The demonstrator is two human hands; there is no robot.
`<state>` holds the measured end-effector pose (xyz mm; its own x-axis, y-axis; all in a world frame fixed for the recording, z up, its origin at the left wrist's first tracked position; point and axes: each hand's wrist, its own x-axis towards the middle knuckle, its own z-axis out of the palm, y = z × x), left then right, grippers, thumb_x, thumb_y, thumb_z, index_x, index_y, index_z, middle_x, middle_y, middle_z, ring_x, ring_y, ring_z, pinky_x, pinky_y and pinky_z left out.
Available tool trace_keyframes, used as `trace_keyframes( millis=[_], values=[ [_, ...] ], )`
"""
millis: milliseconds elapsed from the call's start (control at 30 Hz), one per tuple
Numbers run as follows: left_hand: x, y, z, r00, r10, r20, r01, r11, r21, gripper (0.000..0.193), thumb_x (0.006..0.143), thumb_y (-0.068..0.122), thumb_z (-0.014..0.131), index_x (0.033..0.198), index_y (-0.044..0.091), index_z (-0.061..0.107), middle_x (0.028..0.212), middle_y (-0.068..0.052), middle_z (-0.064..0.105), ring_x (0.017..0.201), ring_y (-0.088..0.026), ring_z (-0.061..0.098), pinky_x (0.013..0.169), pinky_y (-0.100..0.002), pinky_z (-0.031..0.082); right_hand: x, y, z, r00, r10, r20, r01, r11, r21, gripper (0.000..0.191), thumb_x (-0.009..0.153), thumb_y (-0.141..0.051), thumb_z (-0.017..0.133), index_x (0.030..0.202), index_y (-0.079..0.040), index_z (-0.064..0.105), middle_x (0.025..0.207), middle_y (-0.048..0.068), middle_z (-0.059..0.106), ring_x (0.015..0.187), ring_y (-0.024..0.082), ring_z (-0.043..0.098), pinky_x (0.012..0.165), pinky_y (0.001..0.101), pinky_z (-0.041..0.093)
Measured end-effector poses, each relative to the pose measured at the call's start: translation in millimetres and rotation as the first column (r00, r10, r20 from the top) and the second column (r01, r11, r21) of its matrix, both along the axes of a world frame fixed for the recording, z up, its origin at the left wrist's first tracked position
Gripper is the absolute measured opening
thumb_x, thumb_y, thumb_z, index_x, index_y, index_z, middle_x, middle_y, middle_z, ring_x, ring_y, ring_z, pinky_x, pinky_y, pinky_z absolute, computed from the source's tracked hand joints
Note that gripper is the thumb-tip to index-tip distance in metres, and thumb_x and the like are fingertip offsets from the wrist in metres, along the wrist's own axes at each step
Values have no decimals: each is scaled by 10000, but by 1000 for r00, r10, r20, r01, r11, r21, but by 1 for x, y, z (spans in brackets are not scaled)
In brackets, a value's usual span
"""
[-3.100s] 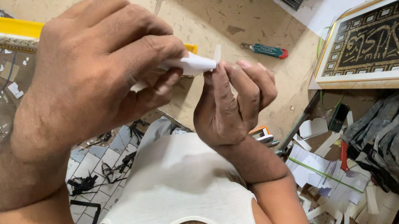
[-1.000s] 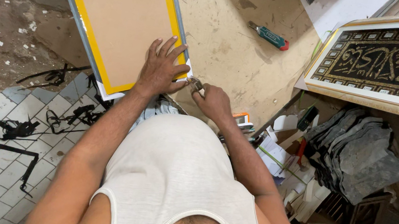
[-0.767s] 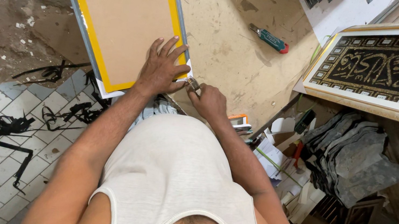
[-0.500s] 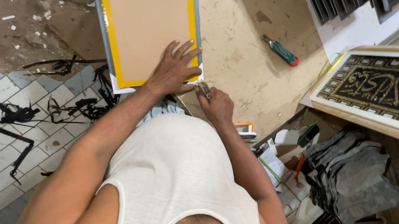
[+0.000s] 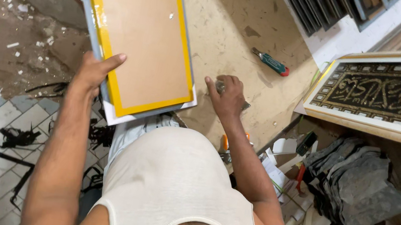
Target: The person applies yellow tape to the edges of a rectangular board, cuts the tape with a utility knife, and places white corner pieces onto the taped edges. The person repeats this process on multiple boards, stacking the finished pieces aside.
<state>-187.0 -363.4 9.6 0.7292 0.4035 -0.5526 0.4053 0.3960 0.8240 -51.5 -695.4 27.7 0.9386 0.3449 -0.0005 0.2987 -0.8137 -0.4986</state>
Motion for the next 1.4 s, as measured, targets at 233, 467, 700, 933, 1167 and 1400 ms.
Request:
trace_keyframes(
  millis=[233,467,700,933,1167,1400],
  values=[
    [-25,-27,66,972,-147,182,121,982,147,363,876,46,806,1204,-53,687,1136,-96,729,957,-177,704,866,-327,589,52,6,29,883,191,-429,185,699,691,574,922,-419,748,1323,-48,570,1257,88,671,1150,201,654,979,356,528],
    [20,-49,122,811,-521,267,462,850,254,435,788,15,837,1199,-21,701,1151,-92,746,1054,-155,695,920,-319,578,51,-85,99,944,286,-167,172,8,985,293,1015,-72,827,1173,32,602,1110,138,692,962,197,684,853,343,554],
    [57,-82,148,836,-488,252,301,791,533,595,823,30,767,1380,10,560,1357,-122,643,1264,-206,606,1045,-340,510,-4,-183,198,900,-376,221,-194,107,975,357,924,-3,771,1267,-2,672,1109,113,728,952,183,725,863,386,630],
    [28,-79,114,942,-287,173,232,931,282,466,940,-1,721,1394,28,620,1380,-108,674,1239,-177,643,1078,-311,532,-5,-230,208,401,-848,347,0,379,925,387,969,-142,781,1279,9,605,1253,140,667,1116,220,686,997,394,614],
    [13,-63,105,946,-307,104,256,903,345,441,939,-12,712,1372,2,628,1362,-114,678,1219,-155,646,1060,-290,520,116,-256,132,176,-894,413,182,441,879,401,1017,-223,729,1216,117,654,1170,231,736,1008,271,761,888,393,652],
    [17,-36,102,969,-232,79,198,931,305,427,956,-7,702,1378,5,633,1343,-104,680,1190,-145,643,1034,-277,510,161,-243,96,165,-898,408,319,440,839,391,1007,-225,702,1169,127,655,1091,228,755,913,260,773,794,377,657]
  ],
)
